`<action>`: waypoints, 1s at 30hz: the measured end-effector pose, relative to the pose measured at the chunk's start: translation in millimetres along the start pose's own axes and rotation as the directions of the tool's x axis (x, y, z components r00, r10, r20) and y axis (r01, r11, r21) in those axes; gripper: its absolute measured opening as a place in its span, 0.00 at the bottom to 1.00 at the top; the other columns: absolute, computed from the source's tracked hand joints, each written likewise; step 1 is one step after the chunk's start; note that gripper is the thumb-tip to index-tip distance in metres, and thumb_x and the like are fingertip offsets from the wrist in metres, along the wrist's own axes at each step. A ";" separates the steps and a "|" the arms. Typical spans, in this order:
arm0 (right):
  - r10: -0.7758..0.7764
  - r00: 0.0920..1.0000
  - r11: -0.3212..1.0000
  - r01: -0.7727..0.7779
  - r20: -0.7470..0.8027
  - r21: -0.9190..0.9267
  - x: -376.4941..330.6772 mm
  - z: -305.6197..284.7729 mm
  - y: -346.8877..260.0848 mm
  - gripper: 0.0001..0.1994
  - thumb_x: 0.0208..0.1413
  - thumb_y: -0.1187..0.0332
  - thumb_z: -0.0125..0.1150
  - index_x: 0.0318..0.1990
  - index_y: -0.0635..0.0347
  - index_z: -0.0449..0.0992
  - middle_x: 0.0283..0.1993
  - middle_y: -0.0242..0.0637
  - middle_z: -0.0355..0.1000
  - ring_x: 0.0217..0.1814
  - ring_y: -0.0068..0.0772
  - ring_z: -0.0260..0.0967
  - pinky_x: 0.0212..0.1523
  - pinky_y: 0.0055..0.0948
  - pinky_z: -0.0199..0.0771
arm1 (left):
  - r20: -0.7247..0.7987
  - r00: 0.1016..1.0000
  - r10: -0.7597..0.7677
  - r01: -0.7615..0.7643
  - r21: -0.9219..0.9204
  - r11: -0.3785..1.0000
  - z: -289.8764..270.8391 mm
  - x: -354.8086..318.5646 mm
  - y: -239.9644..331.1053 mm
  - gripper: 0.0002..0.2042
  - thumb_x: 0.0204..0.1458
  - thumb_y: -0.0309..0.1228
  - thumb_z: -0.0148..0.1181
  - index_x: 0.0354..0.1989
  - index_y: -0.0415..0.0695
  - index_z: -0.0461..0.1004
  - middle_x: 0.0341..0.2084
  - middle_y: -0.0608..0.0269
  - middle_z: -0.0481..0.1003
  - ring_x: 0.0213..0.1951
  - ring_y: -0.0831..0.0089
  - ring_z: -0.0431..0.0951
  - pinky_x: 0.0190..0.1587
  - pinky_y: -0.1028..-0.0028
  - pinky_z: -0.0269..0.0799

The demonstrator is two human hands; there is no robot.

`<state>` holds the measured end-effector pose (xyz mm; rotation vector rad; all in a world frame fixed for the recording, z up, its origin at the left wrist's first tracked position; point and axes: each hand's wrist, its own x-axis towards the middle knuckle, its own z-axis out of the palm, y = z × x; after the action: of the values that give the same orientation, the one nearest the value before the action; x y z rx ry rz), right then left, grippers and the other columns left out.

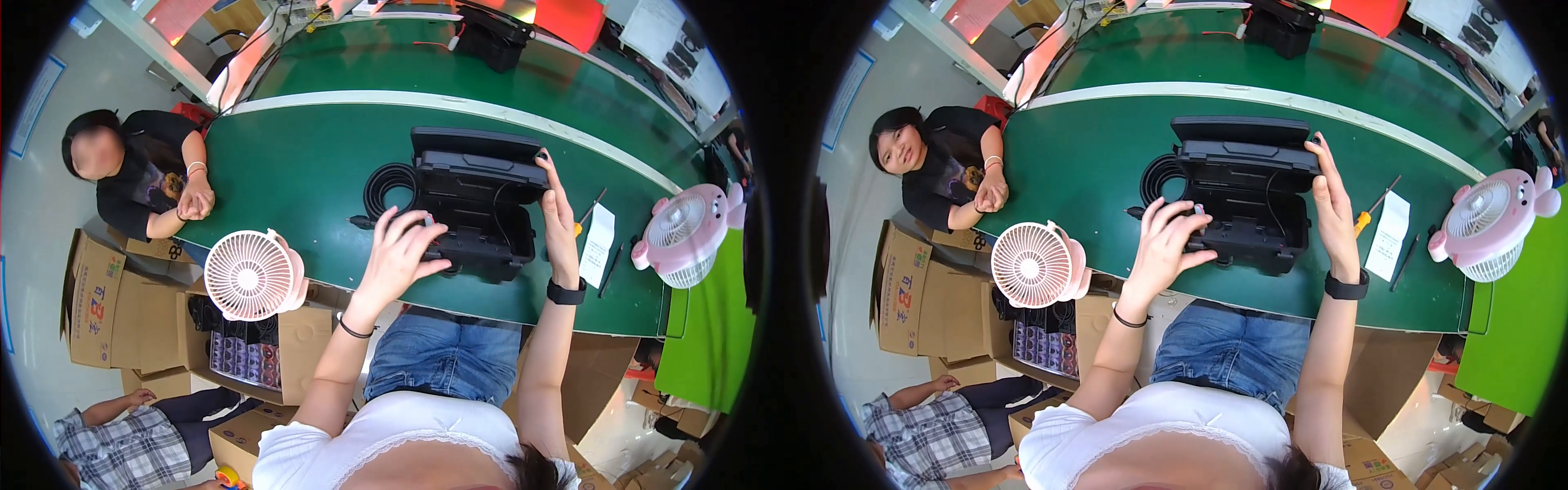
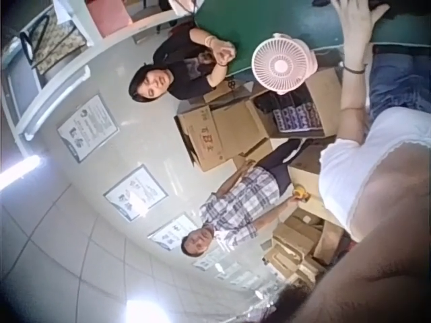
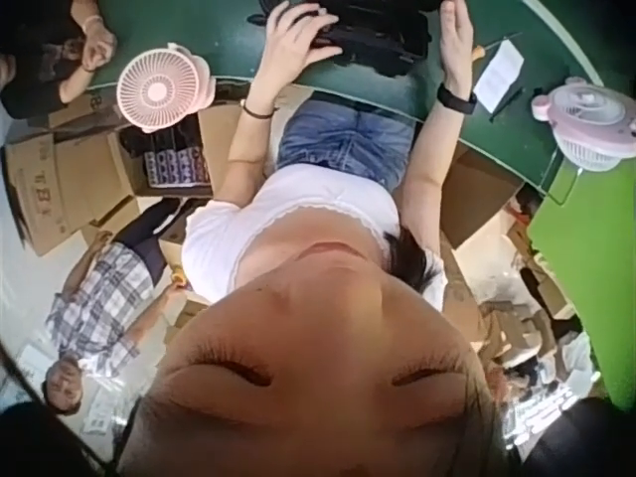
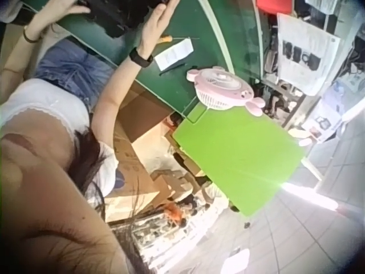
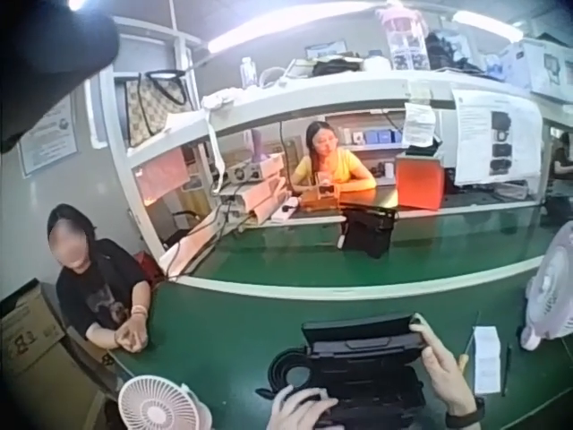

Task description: Assembling electronic components and cables into protective black boxes at a workstation.

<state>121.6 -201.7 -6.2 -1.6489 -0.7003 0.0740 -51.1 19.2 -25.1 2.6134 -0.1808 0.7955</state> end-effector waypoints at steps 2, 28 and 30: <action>0.013 1.000 1.000 -0.013 0.002 -0.009 -4.0 2.2 0.2 0.30 0.67 0.44 0.40 0.66 0.55 0.64 0.76 0.43 0.47 0.79 0.43 0.38 0.75 0.44 0.33 | -0.001 1.000 -0.015 0.015 -0.063 0.998 -0.9 5.0 -1.2 0.24 0.37 0.41 0.73 0.45 0.47 0.75 0.37 0.67 0.77 0.57 0.60 0.69 0.62 0.52 0.58; -0.077 0.994 0.996 0.073 -0.075 -0.054 -54.4 19.4 0.0 0.42 0.31 0.64 0.83 0.58 0.53 0.66 0.76 0.46 0.43 0.72 0.48 0.56 0.61 0.45 0.70 | -0.339 0.850 -0.402 0.281 -0.354 0.892 27.8 -2.5 21.2 0.20 0.39 0.27 0.77 0.38 0.40 0.72 0.57 0.53 0.58 0.57 0.55 0.69 0.56 0.61 0.73; -0.033 0.997 0.998 0.029 -0.066 -0.048 -53.0 19.2 -1.7 0.42 0.31 0.63 0.83 0.58 0.53 0.65 0.77 0.46 0.43 0.73 0.49 0.53 0.62 0.47 0.70 | -0.347 0.850 -0.396 0.270 -0.360 0.893 25.9 -1.2 23.1 0.16 0.39 0.27 0.76 0.36 0.44 0.77 0.56 0.54 0.61 0.59 0.55 0.67 0.57 0.59 0.69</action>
<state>69.6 -210.1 -26.6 -1.6771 -0.6806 -0.0202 -44.5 -12.5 -37.5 2.0536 0.2579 1.0704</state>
